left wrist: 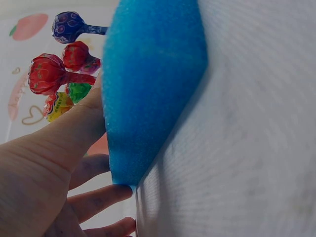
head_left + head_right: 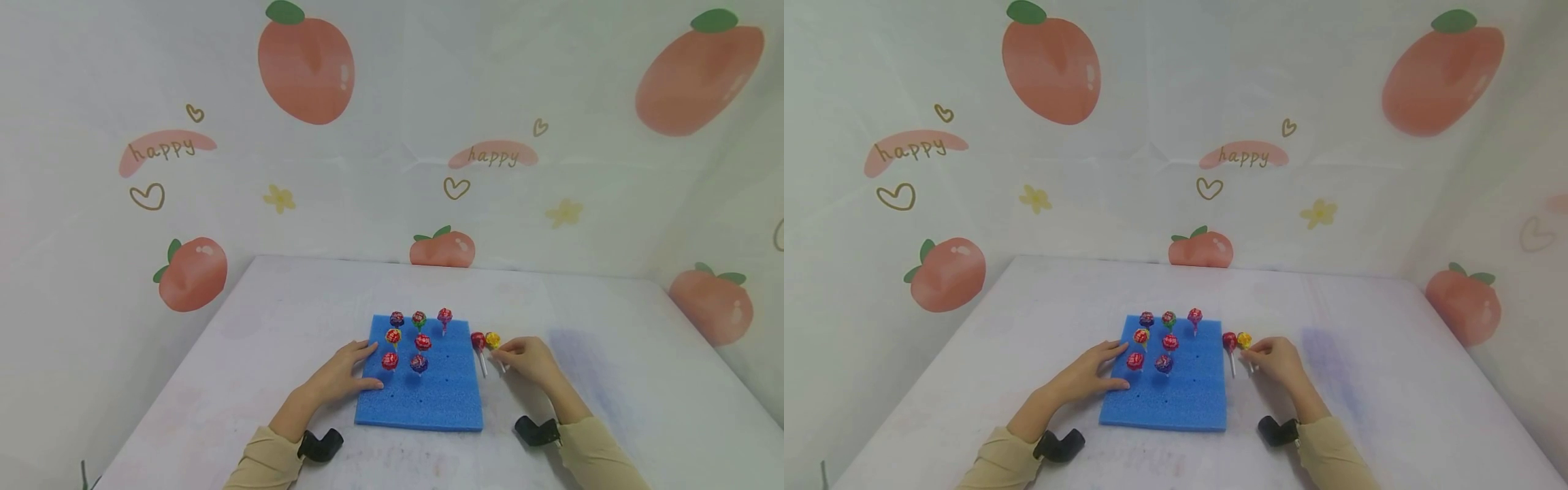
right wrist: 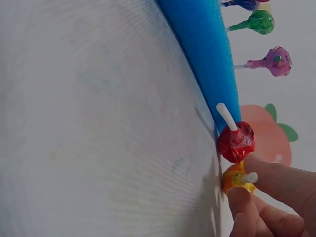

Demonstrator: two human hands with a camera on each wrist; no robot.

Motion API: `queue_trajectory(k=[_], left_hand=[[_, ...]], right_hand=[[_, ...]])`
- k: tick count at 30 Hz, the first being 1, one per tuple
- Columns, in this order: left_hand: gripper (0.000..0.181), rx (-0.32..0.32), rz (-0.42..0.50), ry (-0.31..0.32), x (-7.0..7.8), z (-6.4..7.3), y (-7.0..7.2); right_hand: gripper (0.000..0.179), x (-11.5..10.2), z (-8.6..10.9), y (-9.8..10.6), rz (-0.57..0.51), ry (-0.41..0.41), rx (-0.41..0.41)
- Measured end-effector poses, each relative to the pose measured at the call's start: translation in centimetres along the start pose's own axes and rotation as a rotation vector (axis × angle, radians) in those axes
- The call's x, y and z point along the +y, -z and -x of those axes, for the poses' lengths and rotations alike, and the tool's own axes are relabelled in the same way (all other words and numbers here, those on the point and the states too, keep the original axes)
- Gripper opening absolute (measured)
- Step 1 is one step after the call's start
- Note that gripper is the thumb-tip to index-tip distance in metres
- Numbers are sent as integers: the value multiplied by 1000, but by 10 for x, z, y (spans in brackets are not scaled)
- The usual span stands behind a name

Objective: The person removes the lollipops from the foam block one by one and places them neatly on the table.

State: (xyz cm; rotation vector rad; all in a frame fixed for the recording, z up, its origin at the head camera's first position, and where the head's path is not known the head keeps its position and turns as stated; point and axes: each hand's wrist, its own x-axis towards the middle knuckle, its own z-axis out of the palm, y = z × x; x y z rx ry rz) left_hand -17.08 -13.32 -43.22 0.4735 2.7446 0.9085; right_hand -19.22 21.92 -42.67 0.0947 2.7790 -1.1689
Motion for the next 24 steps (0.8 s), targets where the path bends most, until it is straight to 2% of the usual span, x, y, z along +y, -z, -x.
queue_trajectory(k=[9, 11, 19, 24], left_hand=[[77, -1, 1, 5, 1, 1, 1], [77, -2, 1, 3, 1, 1, 1], [77, -5, 2, 1, 1, 1, 1], [77, -2, -1, -4, 1, 1, 1]], right_hand=[[32, -1, -3, 4, -10, -52, 2], [32, -2, -3, 6, 4, -38, 22], [26, -19, 0, 8, 63, 103, 90], [22, -33, -1, 1, 9, 188, 99]])
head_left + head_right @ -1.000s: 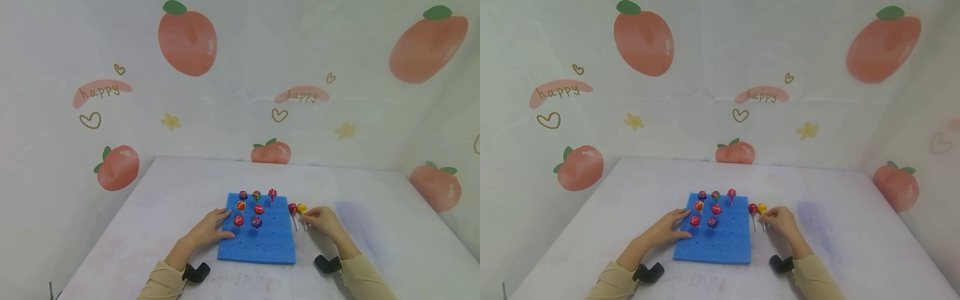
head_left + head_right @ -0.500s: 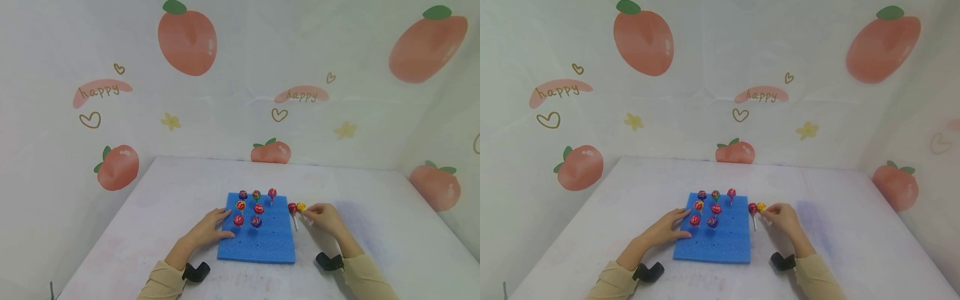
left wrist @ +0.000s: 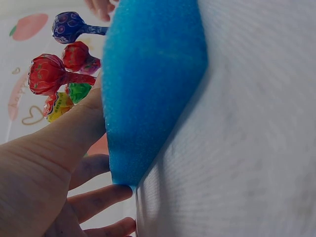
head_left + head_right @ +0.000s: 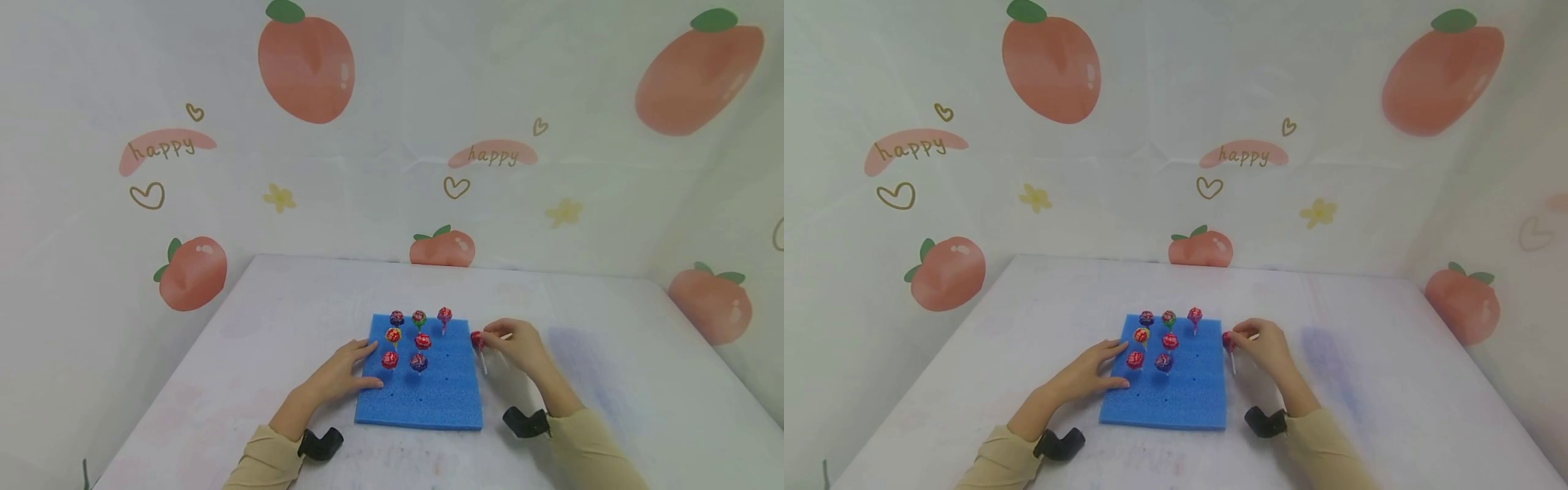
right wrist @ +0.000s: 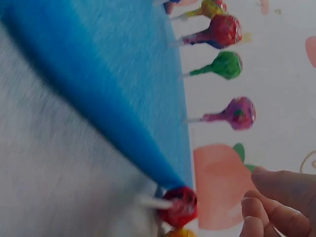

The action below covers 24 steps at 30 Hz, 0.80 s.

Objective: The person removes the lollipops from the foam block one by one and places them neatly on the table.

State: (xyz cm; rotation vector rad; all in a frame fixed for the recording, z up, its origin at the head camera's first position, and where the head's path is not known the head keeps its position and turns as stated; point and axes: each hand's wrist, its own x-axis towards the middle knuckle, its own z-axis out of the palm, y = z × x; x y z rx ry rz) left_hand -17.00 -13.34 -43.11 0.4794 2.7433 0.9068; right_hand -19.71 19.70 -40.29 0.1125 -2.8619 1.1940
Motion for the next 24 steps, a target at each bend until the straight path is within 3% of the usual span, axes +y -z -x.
queue_trajectory(k=[7, 13, 24], left_hand=[[78, -4, 10, 9, 0, -1, 0], [78, -4, 15, 8, -2, -1, -1], [77, -2, 15, 1, -2, -1, -1]], right_hand=[[21, -15, -6, -17, -99, 44, -21], [22, -21, -11, -33, -120, 49, -19], [32, -29, -20, -53, -134, -7, -19]])
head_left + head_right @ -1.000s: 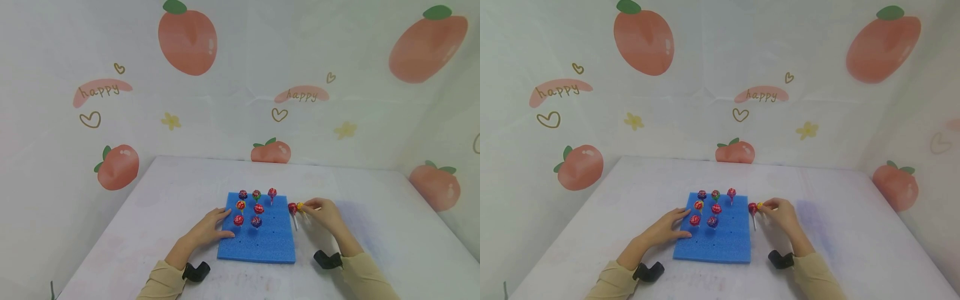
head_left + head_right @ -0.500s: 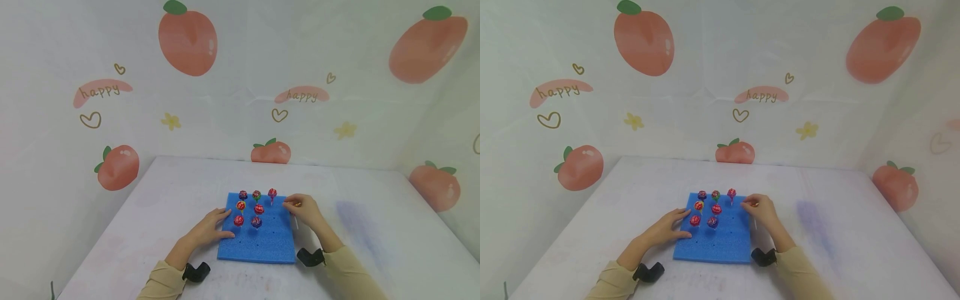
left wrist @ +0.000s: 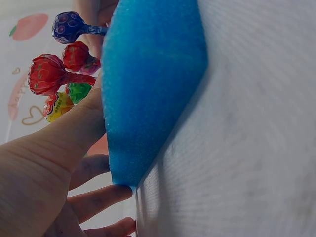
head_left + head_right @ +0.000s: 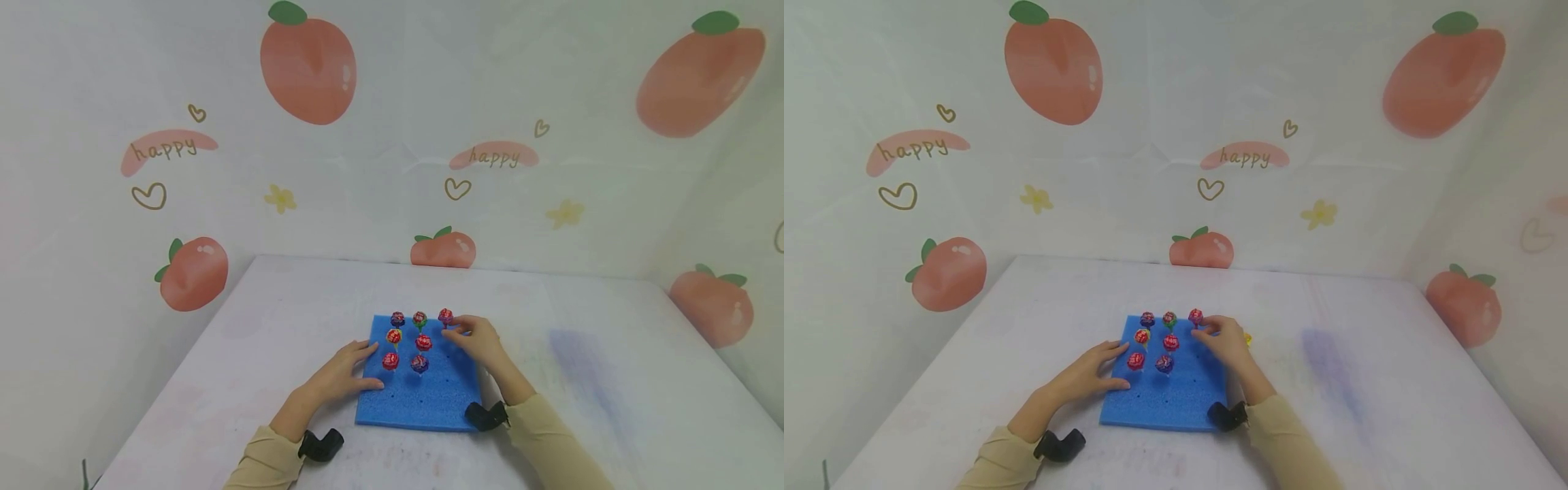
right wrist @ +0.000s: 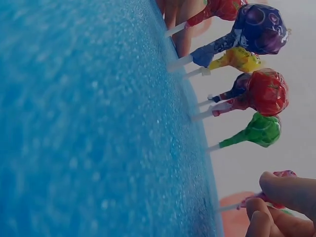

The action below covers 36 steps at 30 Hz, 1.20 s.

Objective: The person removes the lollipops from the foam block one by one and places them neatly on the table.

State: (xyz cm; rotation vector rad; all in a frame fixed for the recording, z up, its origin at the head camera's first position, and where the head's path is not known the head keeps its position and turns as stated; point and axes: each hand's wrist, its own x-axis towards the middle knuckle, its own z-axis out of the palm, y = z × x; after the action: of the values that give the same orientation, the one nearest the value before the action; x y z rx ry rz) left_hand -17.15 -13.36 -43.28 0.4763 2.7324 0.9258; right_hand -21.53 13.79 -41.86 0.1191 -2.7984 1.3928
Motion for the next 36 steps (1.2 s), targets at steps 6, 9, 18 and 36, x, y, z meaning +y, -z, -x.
queue_trajectory(k=[6, 9, 18, 36], left_hand=[[77, -1, 4, -2, 0, 0, 0], [77, -2, 8, -3, 0, 0, 0], [77, -3, 11, -10, 0, 1, 0], [78, 3, -5, -8, 0, 0, 0]], right_hand=[[33, -3, -1, -2, -16, -19, -11], [33, -4, -2, -3, -18, -30, -20], [25, -2, -5, -6, -27, -12, -12], [21, -14, -2, 4, -57, 32, 16]])
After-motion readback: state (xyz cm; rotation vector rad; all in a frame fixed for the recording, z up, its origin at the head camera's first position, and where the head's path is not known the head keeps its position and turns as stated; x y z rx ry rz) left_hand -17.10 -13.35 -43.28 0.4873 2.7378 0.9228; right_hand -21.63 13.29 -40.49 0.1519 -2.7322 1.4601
